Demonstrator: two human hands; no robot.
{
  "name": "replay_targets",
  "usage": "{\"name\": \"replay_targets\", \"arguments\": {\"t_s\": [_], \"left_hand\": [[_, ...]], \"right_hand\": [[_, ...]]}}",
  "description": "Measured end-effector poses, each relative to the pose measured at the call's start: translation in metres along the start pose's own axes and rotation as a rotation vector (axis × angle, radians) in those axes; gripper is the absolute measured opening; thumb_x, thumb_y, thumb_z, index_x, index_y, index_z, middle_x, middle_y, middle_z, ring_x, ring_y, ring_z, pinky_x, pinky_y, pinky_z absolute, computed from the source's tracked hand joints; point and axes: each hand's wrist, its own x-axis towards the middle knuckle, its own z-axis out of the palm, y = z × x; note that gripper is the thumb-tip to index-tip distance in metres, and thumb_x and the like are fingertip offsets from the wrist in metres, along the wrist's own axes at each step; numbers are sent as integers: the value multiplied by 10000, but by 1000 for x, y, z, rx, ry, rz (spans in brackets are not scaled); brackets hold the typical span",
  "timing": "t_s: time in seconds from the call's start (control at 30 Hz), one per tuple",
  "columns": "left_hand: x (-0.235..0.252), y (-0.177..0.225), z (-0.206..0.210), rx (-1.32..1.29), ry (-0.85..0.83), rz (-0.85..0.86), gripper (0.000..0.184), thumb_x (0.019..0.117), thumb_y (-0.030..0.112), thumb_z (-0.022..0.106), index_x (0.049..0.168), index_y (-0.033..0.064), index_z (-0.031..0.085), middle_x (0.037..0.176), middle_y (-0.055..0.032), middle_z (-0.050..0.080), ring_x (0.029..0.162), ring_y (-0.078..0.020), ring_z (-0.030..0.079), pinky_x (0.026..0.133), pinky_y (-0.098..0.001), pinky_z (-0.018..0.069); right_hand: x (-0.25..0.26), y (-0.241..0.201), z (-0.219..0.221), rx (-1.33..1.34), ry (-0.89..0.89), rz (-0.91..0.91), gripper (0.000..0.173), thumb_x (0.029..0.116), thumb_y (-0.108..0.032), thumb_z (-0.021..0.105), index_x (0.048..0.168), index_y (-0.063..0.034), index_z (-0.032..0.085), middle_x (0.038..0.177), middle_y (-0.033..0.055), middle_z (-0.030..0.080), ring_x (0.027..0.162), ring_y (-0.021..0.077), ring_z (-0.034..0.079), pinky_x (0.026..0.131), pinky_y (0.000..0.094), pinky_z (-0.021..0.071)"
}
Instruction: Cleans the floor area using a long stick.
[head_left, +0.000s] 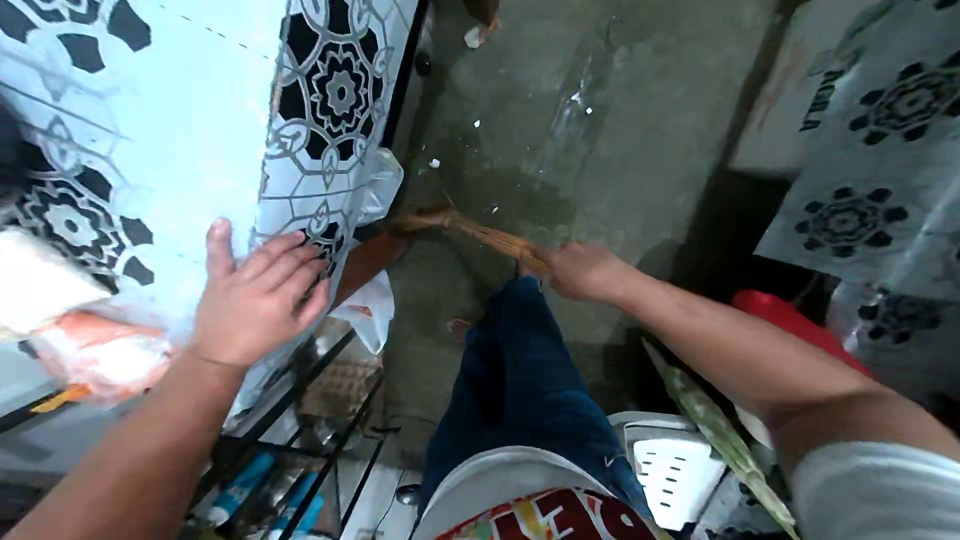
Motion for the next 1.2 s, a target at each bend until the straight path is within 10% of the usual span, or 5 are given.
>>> {"name": "replay_targets", "arguments": {"t_s": [0.17,0.27,0.5,0.97,1.2], "left_hand": [[1,1,-2,41,-5,-13,426,1028,342,453,1067,20,730,1231,-152,702,1334,-344,556,1193,-681,144],[0,3,-2,44,-18,-13,415,1028,333,454,1078,28,731,1237,-144,699,1342,-335,549,1202,-670,134],[1,2,-1,-1,10,5,400,1007,327,483,1064,16,728,1220,-157,699,1331,-357,554,1188,-692,148],[10,-2,-2,-1,-44,56,456,1030,344,411,1101,2,705,1247,-206,679,1335,-453,518,1155,-753,146],[9,5,-4,-60,-52,23,397,1002,264,470,1074,-60,687,1203,-290,658,1157,-530,597,933,-730,420]], "right_hand": [[158,-32,26,861,-169,126,337,1030,-214,592,1319,-43,570,862,105,616,588,157,587,537,301,531],[142,-40,78,1277,-4,201,418,1045,-272,585,1430,-137,496,852,116,601,533,161,556,500,311,519],[31,-49,158,1180,-132,94,609,1047,-254,584,1589,-204,312,1073,136,624,636,179,604,571,341,546],[141,-2,190,1203,520,202,530,1008,-228,621,1507,-175,448,1052,183,650,655,243,632,590,422,569],[0,-54,347,1431,227,67,700,981,-98,610,1541,-192,200,968,155,630,570,229,645,519,394,599]]}}
